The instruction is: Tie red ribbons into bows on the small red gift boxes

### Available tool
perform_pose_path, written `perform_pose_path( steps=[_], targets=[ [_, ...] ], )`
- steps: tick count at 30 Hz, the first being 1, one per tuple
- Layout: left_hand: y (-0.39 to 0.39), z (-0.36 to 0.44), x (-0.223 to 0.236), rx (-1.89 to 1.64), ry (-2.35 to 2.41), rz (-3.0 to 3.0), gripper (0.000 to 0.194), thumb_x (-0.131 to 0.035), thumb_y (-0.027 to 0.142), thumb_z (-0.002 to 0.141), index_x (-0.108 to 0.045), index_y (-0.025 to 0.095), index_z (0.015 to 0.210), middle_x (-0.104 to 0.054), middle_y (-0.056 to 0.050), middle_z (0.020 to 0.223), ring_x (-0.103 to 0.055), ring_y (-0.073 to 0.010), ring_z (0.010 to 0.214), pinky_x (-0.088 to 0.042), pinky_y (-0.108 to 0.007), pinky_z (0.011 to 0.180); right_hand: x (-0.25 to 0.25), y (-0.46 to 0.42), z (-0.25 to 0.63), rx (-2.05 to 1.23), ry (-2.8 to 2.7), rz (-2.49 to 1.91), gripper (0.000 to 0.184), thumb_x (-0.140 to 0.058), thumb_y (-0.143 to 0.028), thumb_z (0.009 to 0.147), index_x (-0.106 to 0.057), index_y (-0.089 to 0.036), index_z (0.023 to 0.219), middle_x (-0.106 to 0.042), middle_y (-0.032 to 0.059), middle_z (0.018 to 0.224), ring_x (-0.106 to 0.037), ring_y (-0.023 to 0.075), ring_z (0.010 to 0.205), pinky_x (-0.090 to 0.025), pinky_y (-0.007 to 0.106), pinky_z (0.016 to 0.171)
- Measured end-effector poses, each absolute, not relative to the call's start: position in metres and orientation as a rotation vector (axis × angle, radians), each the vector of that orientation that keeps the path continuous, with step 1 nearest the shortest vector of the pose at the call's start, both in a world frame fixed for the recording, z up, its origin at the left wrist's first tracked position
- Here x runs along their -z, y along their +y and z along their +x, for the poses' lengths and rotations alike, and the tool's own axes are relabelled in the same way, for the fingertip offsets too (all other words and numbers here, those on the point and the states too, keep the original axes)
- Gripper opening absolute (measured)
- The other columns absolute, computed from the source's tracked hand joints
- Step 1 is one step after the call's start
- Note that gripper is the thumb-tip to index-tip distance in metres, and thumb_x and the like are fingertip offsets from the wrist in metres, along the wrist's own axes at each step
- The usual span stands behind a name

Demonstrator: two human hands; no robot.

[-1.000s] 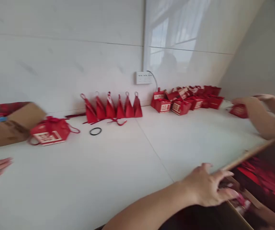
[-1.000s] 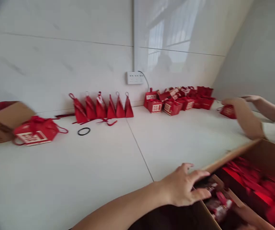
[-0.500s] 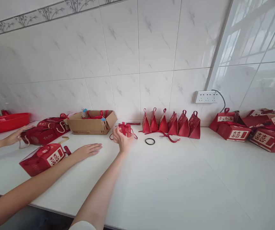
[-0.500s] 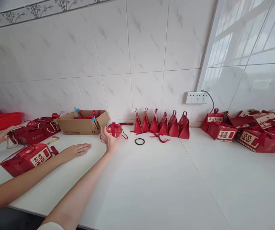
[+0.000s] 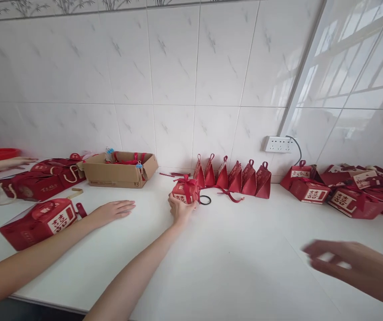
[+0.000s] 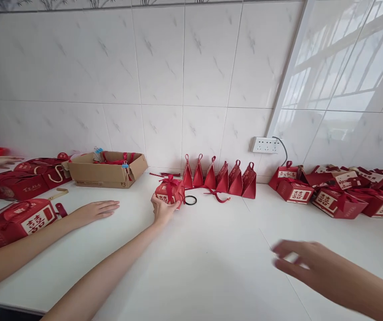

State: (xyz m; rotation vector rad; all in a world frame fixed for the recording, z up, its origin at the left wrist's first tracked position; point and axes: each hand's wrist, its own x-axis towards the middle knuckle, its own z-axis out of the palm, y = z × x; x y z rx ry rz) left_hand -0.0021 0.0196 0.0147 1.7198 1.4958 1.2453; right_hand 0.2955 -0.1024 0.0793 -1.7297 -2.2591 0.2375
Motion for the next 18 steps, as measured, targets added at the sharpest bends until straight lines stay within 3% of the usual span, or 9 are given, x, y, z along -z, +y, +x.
perform_pose_path(
  steps=[1, 3, 5, 7, 9, 11, 14, 18],
  targets=[
    [0.016, 0.020, -0.009, -1.245, 1.552, 1.663, 0.067, -0.059, 0.047, 0.075, -0.024, 0.015, 0.123, -0.031, -0.023, 0.134, -0.033, -0.0379, 0.131, -0.037, -0.050, 0.100, -0.074, -0.106, 0.307, -0.413, -2.186, -1.814, 0.028, -0.056, -0.061, 0.075, -0.068, -0.036, 0.081, -0.069, 0.0128, 0.085, -0.066, 0.0184, 0.071, -0.048, 0.031, 0.062],
    [-0.004, 0.051, 0.005, -1.192, 1.604, 1.592, 0.077, -0.062, 0.044, 0.072, -0.014, 0.014, 0.125, -0.026, -0.026, 0.137, -0.034, -0.0362, 0.131, -0.034, -0.050, 0.104, -0.064, -0.096, 0.306, -0.837, -1.971, -1.902, 0.043, -0.054, -0.065, 0.075, -0.067, -0.032, 0.098, -0.065, 0.0140, 0.110, -0.066, 0.0237, 0.089, -0.052, 0.035, 0.074],
    [-0.036, 0.062, 0.018, -1.032, 1.534, 1.634, 0.086, -0.068, 0.043, 0.065, -0.013, 0.017, 0.126, -0.031, -0.023, 0.136, -0.038, -0.0347, 0.129, -0.034, -0.049, 0.105, -0.055, -0.073, 0.286, -1.129, -1.742, -1.754, 0.060, -0.050, -0.068, 0.077, -0.059, -0.025, 0.117, -0.055, 0.0146, 0.127, -0.062, 0.0263, 0.101, -0.054, 0.036, 0.076],
    [-0.066, 0.056, 0.023, -0.884, 1.429, 1.697, 0.087, -0.068, 0.046, 0.064, -0.015, 0.020, 0.128, -0.034, -0.020, 0.137, -0.035, -0.0350, 0.132, -0.030, -0.052, 0.107, -0.049, -0.050, 0.267, -1.299, -1.600, -1.635, 0.065, -0.043, -0.069, 0.080, -0.054, -0.021, 0.122, -0.054, 0.0144, 0.129, -0.062, 0.0254, 0.101, -0.055, 0.035, 0.075],
    [-0.079, 0.041, 0.017, -0.953, 1.362, 1.689, 0.064, -0.052, 0.050, 0.076, -0.024, 0.024, 0.128, -0.035, -0.015, 0.139, -0.032, -0.0315, 0.134, -0.030, -0.052, 0.107, -0.044, -0.036, 0.260, -1.331, -1.513, -1.603, 0.064, -0.039, -0.071, 0.083, -0.057, -0.019, 0.116, -0.059, 0.0140, 0.121, -0.063, 0.0234, 0.093, -0.055, 0.032, 0.071],
    [-0.071, 0.031, -0.001, -1.105, 1.304, 1.686, 0.044, -0.042, 0.049, 0.082, -0.037, 0.023, 0.118, -0.043, -0.011, 0.133, -0.040, -0.0268, 0.127, -0.034, -0.046, 0.105, -0.037, -0.029, 0.262, -1.253, -1.445, -1.621, 0.064, -0.037, -0.072, 0.082, -0.062, -0.017, 0.102, -0.064, 0.0132, 0.110, -0.063, 0.0215, 0.085, -0.054, 0.029, 0.065],
    [-0.032, 0.036, -0.031, -1.096, 1.259, 1.731, 0.031, -0.044, 0.047, 0.082, -0.053, 0.021, 0.097, -0.055, -0.007, 0.114, -0.051, -0.0226, 0.110, -0.042, -0.036, 0.094, -0.026, -0.027, 0.269, -1.069, -1.338, -1.613, 0.066, -0.034, -0.076, 0.079, -0.060, -0.015, 0.078, -0.065, 0.0096, 0.085, -0.060, 0.0178, 0.070, -0.048, 0.027, 0.058],
    [0.004, 0.058, -0.040, -0.999, 1.253, 1.722, 0.035, -0.044, 0.050, 0.083, -0.060, 0.021, 0.091, -0.060, -0.004, 0.102, -0.054, -0.0195, 0.097, -0.044, -0.029, 0.083, -0.016, -0.034, 0.266, -0.926, -1.331, -1.471, 0.063, -0.035, -0.079, 0.075, -0.037, -0.020, 0.055, -0.040, -0.0022, 0.053, -0.040, 0.0108, 0.049, -0.037, 0.026, 0.049]
  ],
)
